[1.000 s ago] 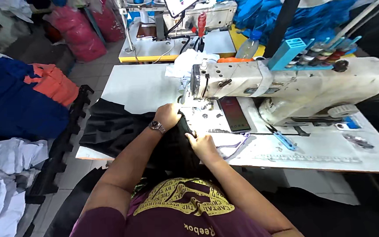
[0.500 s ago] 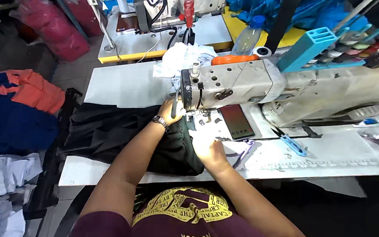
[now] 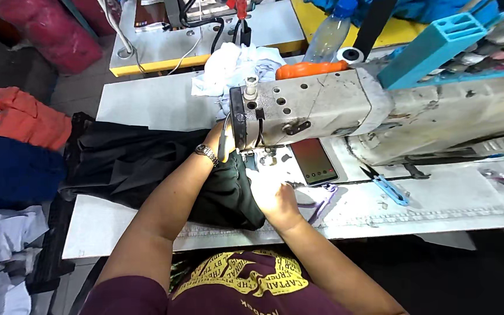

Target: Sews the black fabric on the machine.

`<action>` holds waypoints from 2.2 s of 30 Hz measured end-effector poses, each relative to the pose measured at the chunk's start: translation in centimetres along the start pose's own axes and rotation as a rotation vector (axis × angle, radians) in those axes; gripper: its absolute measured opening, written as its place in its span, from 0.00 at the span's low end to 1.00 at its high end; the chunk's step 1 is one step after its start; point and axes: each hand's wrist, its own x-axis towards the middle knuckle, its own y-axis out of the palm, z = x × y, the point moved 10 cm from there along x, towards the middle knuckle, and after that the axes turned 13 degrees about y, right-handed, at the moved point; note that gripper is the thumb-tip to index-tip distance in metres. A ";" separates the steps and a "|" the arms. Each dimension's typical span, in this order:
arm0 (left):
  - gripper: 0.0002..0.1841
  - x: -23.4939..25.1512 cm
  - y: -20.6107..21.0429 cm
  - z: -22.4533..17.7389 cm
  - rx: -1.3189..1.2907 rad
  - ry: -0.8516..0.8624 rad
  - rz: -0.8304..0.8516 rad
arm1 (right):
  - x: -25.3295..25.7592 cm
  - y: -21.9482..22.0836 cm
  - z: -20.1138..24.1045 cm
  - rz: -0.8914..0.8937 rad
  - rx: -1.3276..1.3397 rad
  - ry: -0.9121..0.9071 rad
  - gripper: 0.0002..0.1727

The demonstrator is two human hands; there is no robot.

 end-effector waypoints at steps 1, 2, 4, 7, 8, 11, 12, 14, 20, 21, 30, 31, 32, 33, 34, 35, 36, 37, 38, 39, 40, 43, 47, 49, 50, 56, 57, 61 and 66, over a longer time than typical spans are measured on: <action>0.26 0.0 -0.1 0.0 -0.013 0.001 -0.010 | 0.0 0.0 0.0 0.001 -0.004 -0.001 0.17; 0.26 0.0 -0.2 -0.1 -0.018 0.002 -0.012 | 0.0 0.0 0.0 0.001 -0.008 0.001 0.17; 0.26 0.3 -0.3 -0.1 -0.008 0.004 -0.002 | 0.1 0.1 -0.1 0.009 -0.019 0.017 0.17; 0.26 0.2 -0.4 -0.2 -0.003 0.009 0.003 | 0.2 0.2 -0.2 0.034 -0.009 0.027 0.16; 0.25 0.0 -0.7 -0.4 -0.028 0.015 -0.014 | 0.2 0.3 -0.2 0.034 -0.016 0.026 0.16; 0.18 -2.1 -3.2 -2.9 -0.182 0.032 -0.110 | 0.1 0.4 -0.2 0.036 0.000 0.017 0.15; 0.17 -2.9 -4.2 -3.7 -0.220 0.037 -0.135 | 0.1 0.3 -0.2 0.042 0.004 0.020 0.15; 0.12 -4.6 -5.6 -3.8 -0.213 0.133 -0.266 | 0.2 0.3 -0.2 0.053 0.015 0.025 0.14; 0.16 -12.4 -3.5 -7.6 0.070 0.285 -0.234 | 0.2 0.5 -0.4 0.078 0.043 0.028 0.14; 0.17 -13.1 -2.4 -8.1 0.124 0.301 -0.191 | 0.1 0.5 -0.4 0.082 0.044 0.021 0.14; 0.13 -11.8 -0.8 -7.8 0.375 0.432 -0.037 | 0.4 0.6 -0.4 0.119 0.031 0.034 0.15; 0.11 -12.0 -0.8 -9.0 0.409 0.460 0.014 | 0.4 0.7 -0.4 0.121 0.026 0.033 0.14; 0.09 -12.5 -0.6 -10.1 0.414 0.487 0.072 | 0.4 0.8 -0.5 0.130 0.028 0.032 0.14; 0.08 -13.1 -0.3 -11.0 0.391 0.499 0.137 | 0.5 1.0 -0.7 0.159 0.031 0.031 0.15; 0.06 -13.7 0.0 -11.8 0.349 0.498 0.210 | 0.6 1.2 -0.7 0.205 0.033 0.032 0.16; 0.06 -14.4 0.1 -12.5 0.295 0.479 0.277 | 0.8 1.4 -0.7 0.262 0.029 0.040 0.17; 0.10 -15.1 0.1 -13.0 0.241 0.442 0.327 | 0.9 1.5 -0.6 0.329 0.019 0.053 0.18; 0.15 -15.6 0.1 -13.3 0.194 0.360 0.400 | 1.1 1.5 -0.5 0.404 0.000 0.073 0.19; 0.23 -16.2 0.1 -13.4 0.159 0.252 0.508 | 1.3 1.4 -0.3 0.452 -0.017 0.082 0.20; 0.29 -17.0 0.3 -13.5 0.137 0.160 0.609 | 1.5 1.2 -0.2 0.443 -0.023 0.056 0.19; 0.27 -17.6 0.6 -13.9 0.117 0.145 0.658 | 1.6 1.0 0.1 0.413 -0.024 0.010 0.19; 0.14 -17.8 -0.2 -18.4 -0.089 0.427 0.563 | 2.5 0.3 1.1 0.254 0.012 -0.220 0.14; 0.16 -17.2 -1.7 -19.8 -0.184 0.520 0.434 | 0.6 -0.6 2.2 0.173 0.097 -0.455 0.08; 0.20 -16.9 -1.5 -19.6 -0.215 0.561 0.357 | -1.4 -1.3 2.7 0.238 0.076 -0.515 0.09; 0.22 -16.6 -1.2 -19.0 -0.240 0.558 0.303 | -2.3 -1.6 2.7 0.265 0.075 -0.532 0.08; 0.37 -14.9 1.0 -8.0 0.121 -0.167 0.152 | -2.9 -1.4 -0.1 0.299 0.021 -0.457 0.09; 0.38 -14.7 1.0 -7.4 0.169 -0.207 0.155 | -2.9 -1.4 0.0 0.294 0.007 -0.453 0.09; 0.31 -14.6 1.0 -8.2 0.270 -0.174 0.185 | -3.9 -1.5 0.6 0.270 0.037 -0.491 0.11; 0.25 -15.0 0.9 -9.7 0.382 -0.048 0.239 | -5.0 -1.3 0.7 0.273 0.056 -0.533 0.12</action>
